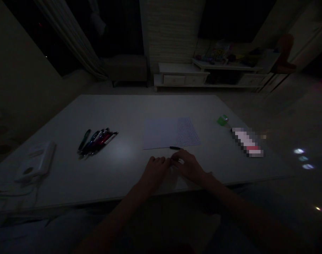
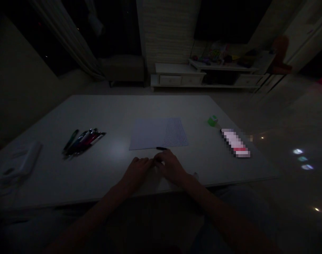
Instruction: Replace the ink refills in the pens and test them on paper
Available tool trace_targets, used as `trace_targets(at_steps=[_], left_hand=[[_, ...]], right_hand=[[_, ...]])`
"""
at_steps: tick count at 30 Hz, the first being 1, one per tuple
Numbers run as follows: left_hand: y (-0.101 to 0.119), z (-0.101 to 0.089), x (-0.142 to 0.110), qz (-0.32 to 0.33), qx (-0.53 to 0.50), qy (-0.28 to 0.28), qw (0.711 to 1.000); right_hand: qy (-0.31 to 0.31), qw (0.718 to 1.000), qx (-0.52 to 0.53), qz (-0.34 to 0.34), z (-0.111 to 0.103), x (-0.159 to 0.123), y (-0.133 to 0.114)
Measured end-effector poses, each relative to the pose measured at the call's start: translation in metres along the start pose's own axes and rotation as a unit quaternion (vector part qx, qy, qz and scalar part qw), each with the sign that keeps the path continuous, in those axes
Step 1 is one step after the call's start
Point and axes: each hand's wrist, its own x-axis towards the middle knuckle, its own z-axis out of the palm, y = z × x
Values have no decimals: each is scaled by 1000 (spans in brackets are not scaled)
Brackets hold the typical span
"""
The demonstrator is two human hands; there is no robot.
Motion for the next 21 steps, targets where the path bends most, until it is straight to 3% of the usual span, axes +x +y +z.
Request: trace_targets(at_steps=[3, 6, 11, 21], left_hand=[[-3, 0, -2, -29, -46, 3, 999], [-9, 1, -6, -81, -108, 59, 989], [-17, 2, -15, -135, -176, 146, 964], [-16, 0, -17, -126, -178, 133, 967]], right_hand=[[14, 999, 20, 39, -3, 6, 3], [48, 995, -49, 69, -11, 12, 19], [8, 986, -152, 76, -11, 14, 44], [-31, 986, -155, 51, -4, 15, 43]])
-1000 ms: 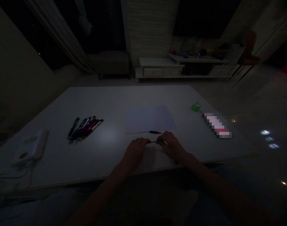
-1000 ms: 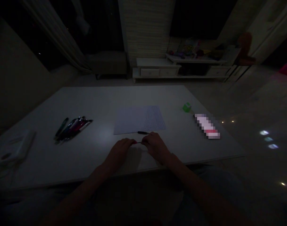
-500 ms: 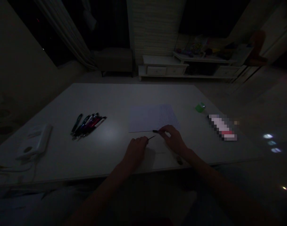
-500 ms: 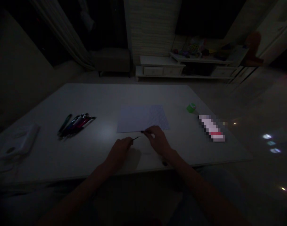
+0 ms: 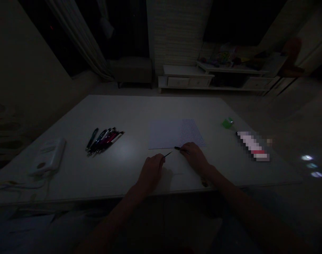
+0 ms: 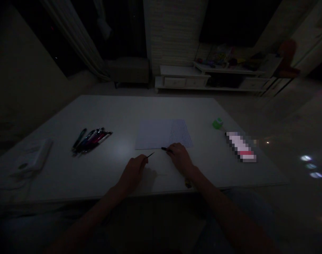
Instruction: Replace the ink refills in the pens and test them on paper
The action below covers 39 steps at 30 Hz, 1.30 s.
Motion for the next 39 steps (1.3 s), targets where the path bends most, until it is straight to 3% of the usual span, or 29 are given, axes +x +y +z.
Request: trace_targets(at_steps=[22, 26, 29, 32, 39], left_hand=[[-2, 4, 2, 20, 11, -34, 999], [-6, 5, 2, 24, 41, -37, 998], [-8, 6, 3, 29, 70, -47, 996], [-9, 7, 3, 43, 99, -55, 993], [-5, 9, 3, 75, 129, -74, 986]], right_hand=[[30, 999, 15, 32, 4, 3, 7], [32, 998, 20, 40, -1, 3, -2], [-5, 993, 104, 56, -9, -3, -14], [-14, 984, 171, 37, -16, -10, -28], [1, 980, 200, 10, -18, -11, -44]])
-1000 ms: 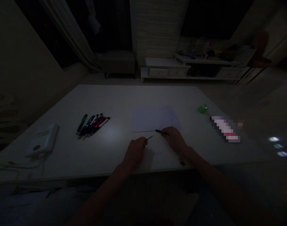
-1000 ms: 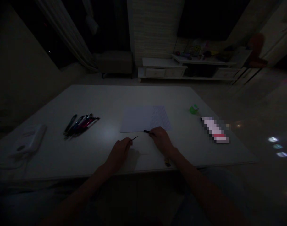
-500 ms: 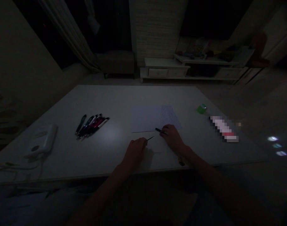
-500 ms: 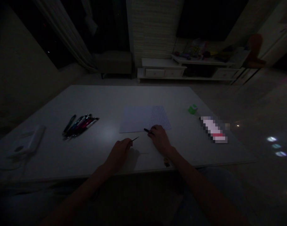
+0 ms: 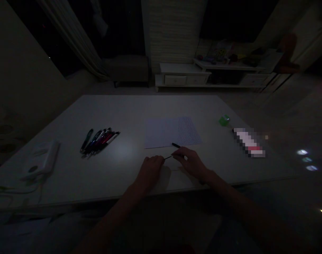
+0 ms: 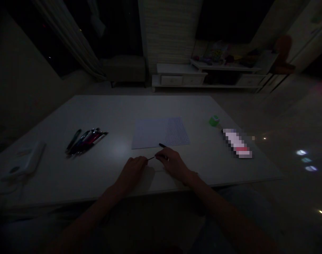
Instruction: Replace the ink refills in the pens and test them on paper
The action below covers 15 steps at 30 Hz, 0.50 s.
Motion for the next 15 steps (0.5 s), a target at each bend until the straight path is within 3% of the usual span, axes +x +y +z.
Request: trace_targets(at_steps=[15], left_hand=[[0, 0, -1, 19, 36, -16, 999]], right_hand=[[-17, 999, 6, -29, 2, 2, 5]])
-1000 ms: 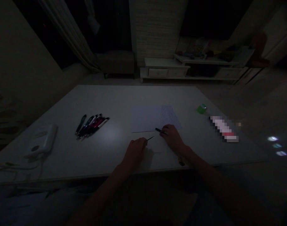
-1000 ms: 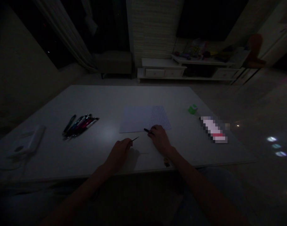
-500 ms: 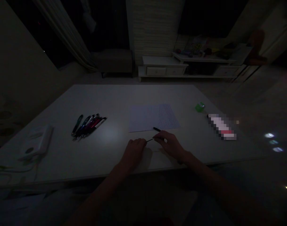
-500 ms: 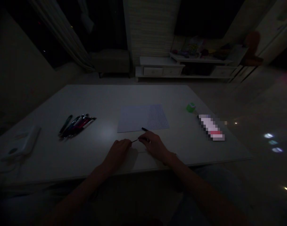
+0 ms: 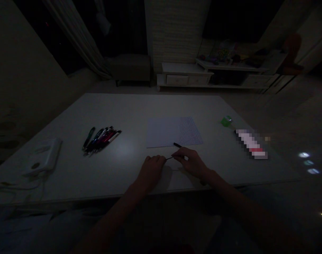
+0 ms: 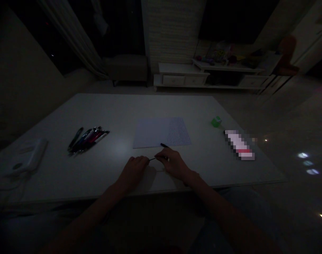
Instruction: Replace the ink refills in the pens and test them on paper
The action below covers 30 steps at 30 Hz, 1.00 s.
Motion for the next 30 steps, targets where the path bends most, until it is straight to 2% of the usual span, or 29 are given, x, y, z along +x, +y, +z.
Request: trace_targets(at_steps=[4, 8, 11, 13, 17, 19, 22, 26, 30], left_hand=[[2, 0, -1, 14, 18, -17, 1000], [4, 2, -1, 36, 17, -23, 999], [4, 4, -1, 26, 0, -25, 999], [1, 4, -1, 9, -8, -17, 1000], [-5, 5, 1, -11, -3, 11, 1000], [-7, 5, 1, -15, 2, 19, 1000], [-10, 3, 1, -26, 8, 26, 999], [-14, 0, 0, -41, 24, 15, 999], [-16, -1, -1, -49, 34, 1, 998]], right_hand=[[-20, 1000, -1, -16, 5, 0, 0], [-62, 998, 29, 14, 10, 0, -7], [-102, 994, 34, 29, 5, 2, -3], [-90, 995, -8, 41, -2, 5, 7], [31, 982, -158, 96, -14, 11, 38], [53, 972, -201, 110, -14, 12, 48], [43, 973, -202, 103, -13, 12, 49], [1, 986, -127, 104, -20, 7, 35], [5, 993, -102, 52, -25, 2, 22]])
